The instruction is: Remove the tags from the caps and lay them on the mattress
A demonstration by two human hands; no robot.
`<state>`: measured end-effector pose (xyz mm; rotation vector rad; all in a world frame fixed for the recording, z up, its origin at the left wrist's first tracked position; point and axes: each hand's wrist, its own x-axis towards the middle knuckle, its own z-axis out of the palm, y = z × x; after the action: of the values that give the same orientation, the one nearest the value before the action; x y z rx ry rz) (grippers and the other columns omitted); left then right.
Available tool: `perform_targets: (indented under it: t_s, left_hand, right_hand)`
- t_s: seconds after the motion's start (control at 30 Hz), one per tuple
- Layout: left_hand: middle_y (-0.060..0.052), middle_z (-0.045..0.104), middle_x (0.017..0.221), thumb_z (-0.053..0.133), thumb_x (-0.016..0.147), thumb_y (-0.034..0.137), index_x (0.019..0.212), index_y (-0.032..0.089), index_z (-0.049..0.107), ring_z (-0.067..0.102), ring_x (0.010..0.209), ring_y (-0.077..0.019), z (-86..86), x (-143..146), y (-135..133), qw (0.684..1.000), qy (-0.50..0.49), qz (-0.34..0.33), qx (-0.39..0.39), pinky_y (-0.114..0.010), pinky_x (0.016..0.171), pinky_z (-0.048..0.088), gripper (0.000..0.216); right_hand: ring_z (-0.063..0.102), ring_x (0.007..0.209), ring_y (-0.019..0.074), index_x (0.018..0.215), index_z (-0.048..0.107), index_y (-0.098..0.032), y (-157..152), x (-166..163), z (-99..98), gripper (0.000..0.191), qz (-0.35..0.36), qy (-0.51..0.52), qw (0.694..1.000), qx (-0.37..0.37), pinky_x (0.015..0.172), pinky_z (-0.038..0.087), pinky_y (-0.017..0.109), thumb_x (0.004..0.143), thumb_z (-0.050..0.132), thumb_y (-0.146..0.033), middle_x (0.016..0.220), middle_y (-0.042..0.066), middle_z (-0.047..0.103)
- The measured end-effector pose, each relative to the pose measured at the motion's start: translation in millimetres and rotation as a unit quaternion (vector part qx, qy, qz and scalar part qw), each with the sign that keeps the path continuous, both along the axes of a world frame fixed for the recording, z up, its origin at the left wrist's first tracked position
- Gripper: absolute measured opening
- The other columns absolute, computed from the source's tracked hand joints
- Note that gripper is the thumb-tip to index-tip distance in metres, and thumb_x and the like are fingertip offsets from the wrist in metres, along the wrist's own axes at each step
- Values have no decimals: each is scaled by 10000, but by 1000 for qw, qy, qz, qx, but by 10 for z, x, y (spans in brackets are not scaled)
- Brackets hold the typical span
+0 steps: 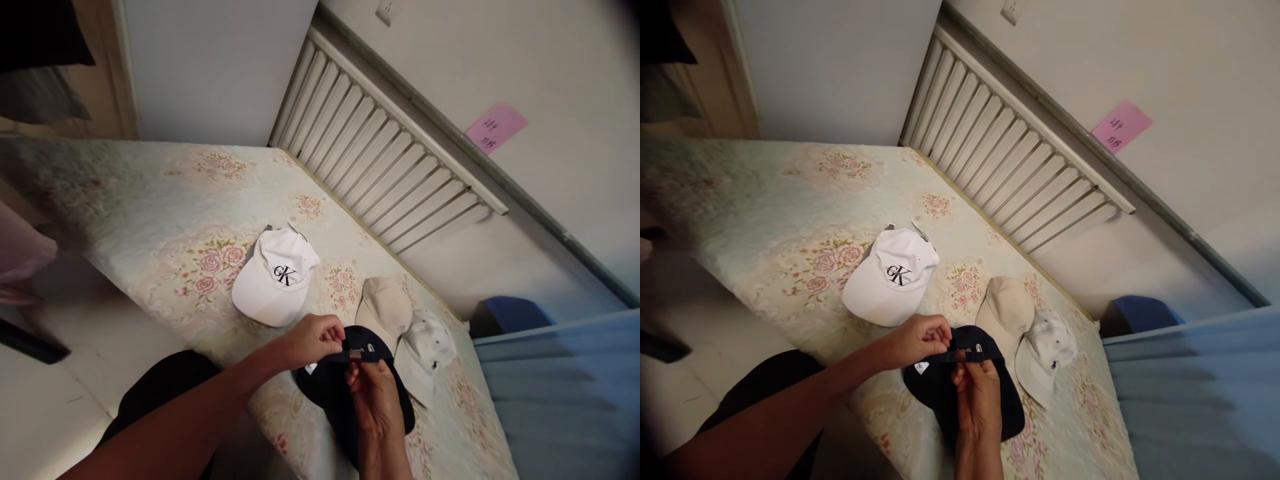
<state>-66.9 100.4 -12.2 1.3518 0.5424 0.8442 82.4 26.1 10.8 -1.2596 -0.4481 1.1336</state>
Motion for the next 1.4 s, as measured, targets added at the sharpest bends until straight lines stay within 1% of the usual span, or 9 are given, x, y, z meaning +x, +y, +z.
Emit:
perform_targets:
  t_s: [0.13,0.37,0.57,0.8,0.87,0.97,1.07,1.23,1.4]
  left_hand:
    - [9,619,736,596,657,132,835,161,568,565,685,-105,-33,53,-29,1000,-22,-8,-10,-227,653,453,183]
    - [39,559,651,595,639,134,801,163,522,534,557,-90,-40,130,-108,999,-38,-3,-32,-217,543,444,180]
    - [23,610,612,571,672,122,778,170,510,581,567,-109,-75,191,-167,999,-42,-23,-17,-220,543,460,132]
    - [36,599,562,572,729,196,753,179,484,576,514,-104,3,208,-225,999,-31,5,-30,-203,490,441,93]
    - [40,592,573,563,736,198,769,178,492,568,514,-97,2,203,-226,999,-22,12,-24,-200,491,442,81]
    - [48,583,619,520,718,137,815,179,501,565,516,-84,-39,199,-209,999,-12,35,-5,-193,503,443,107]
    - [53,573,636,481,703,99,810,181,491,573,514,-78,-94,202,-189,999,-5,51,4,-187,510,432,136]
    - [46,582,638,484,735,136,798,182,491,588,526,-89,-142,209,-180,999,1,41,2,-192,510,426,78]
    - [48,574,633,486,731,136,796,183,484,583,520,-91,-139,210,-188,999,-10,41,-11,-199,507,436,80]
  right_hand:
    - [497,432,66,630,629,-143,-5,-35,-11,282,-9,-8,1000,3,398,401,169,459,850,-176,573,0,649]
    - [493,448,64,680,639,-138,-41,-124,-12,271,2,-32,999,12,424,403,172,499,831,-196,585,-2,642]
    - [517,468,70,702,625,-140,-79,-160,-16,260,4,-49,999,17,458,420,181,530,811,-200,587,-9,637]
    - [517,477,69,692,626,-149,-82,-188,-54,208,-13,-71,997,32,479,428,190,563,785,-191,591,-14,635]
    - [518,476,67,707,631,-152,-72,-180,-56,218,-15,-66,997,38,478,429,186,560,788,-187,602,-14,640]
    - [533,486,72,732,638,-153,-56,-150,-39,246,-18,-48,998,47,475,439,188,555,801,-203,646,2,666]
    - [537,484,68,730,642,-148,-49,-119,-16,254,-19,-36,998,47,468,440,181,552,812,-209,670,14,681]
    - [531,477,61,716,646,-148,-52,-112,-5,248,-8,-10,999,50,461,441,173,544,820,-190,649,-1,671]
    - [530,471,60,716,648,-141,-54,-135,-10,258,0,-6,999,46,461,439,169,538,827,-191,658,18,679]
